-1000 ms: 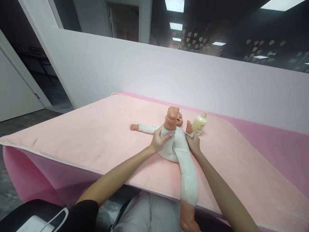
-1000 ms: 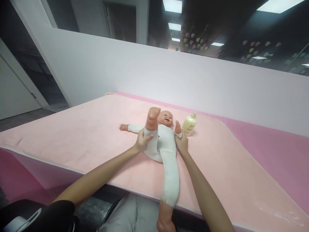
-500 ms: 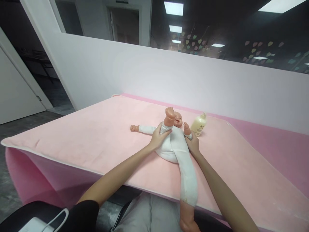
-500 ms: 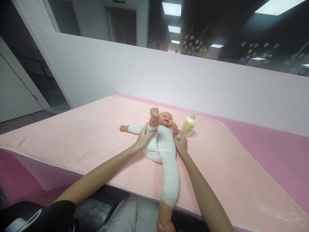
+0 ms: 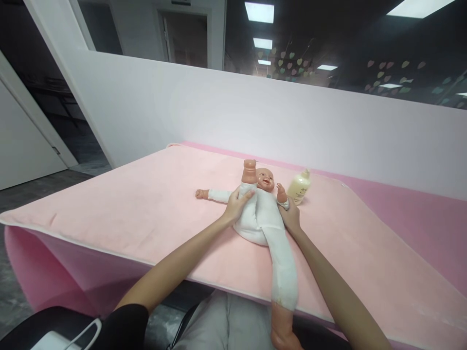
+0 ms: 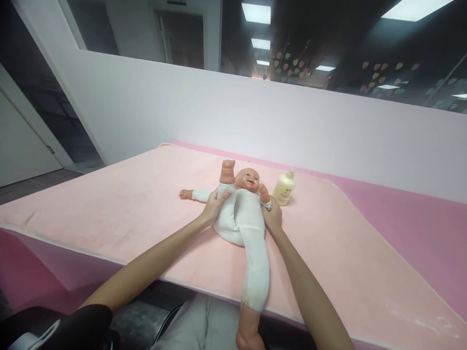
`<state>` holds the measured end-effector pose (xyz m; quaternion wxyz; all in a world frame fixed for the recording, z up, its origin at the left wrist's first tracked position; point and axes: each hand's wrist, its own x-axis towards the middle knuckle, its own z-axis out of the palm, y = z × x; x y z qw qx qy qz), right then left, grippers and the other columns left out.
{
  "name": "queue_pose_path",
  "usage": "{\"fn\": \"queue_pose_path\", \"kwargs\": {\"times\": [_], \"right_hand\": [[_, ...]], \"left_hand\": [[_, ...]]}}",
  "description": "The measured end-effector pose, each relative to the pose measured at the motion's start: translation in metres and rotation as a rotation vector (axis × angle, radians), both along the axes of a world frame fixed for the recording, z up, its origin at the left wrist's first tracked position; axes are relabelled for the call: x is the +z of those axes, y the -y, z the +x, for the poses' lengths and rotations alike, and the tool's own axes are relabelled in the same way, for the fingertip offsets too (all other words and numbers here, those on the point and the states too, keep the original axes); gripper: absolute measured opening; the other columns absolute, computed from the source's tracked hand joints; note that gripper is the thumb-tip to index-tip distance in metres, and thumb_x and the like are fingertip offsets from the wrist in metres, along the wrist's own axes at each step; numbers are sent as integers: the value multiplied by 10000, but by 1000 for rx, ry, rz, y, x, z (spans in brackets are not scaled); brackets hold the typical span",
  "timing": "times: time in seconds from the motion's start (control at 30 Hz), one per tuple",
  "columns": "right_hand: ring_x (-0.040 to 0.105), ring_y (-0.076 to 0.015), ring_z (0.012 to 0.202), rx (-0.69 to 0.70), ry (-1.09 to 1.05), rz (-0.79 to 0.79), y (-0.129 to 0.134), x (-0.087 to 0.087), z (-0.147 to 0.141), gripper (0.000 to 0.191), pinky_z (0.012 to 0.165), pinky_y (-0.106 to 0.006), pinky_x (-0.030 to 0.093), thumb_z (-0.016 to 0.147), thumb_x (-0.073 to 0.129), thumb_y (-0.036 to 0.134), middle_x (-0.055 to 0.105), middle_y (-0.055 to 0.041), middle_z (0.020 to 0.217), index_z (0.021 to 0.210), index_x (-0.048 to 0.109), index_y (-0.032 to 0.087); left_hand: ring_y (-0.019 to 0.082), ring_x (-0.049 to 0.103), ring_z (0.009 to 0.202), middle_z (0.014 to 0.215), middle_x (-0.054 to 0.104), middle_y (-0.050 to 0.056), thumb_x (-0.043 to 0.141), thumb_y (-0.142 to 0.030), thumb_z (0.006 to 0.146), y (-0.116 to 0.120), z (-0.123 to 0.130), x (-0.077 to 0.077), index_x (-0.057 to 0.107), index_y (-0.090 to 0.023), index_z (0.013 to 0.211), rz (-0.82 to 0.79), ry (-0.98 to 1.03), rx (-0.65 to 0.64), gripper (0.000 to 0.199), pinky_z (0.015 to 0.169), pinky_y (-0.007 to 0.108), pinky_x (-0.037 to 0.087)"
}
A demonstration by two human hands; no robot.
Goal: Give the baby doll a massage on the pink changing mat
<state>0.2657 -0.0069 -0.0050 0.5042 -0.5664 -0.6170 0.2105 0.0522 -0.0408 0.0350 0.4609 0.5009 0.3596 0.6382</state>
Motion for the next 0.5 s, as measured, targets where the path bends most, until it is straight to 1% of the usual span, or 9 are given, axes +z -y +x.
{"fn": "queue_pose_path", "kwargs": {"times": [0.23,0.37,0.5], "right_hand": [[594,-223,889,-13,10,9,0,1,-1,408,749,-320,446,708,584,416,670,-52,1022,1055,614,203],[594,-226,887,-21,21,11,-1,0,0,412,748,-321,447,707,576,406,671,-52,1013,1065,616,205],[595,-234,883,-18,30,24,-1,-1,1,415,731,-321,448,707,565,401,671,-64,1009,1065,618,196]], "left_hand": [[177,617,820,881,683,38,697,-514,709,-1,-1,-1,634,-151,913,1,18,-11,421,765,300,492],[185,621,849,917,684,54,692,-500,718,-1,1,-1,623,-153,944,-3,54,-22,420,785,317,497],[200,624,890,943,689,63,688,-518,710,-1,1,-1,619,-152,956,-5,36,-17,447,799,321,502]]}}
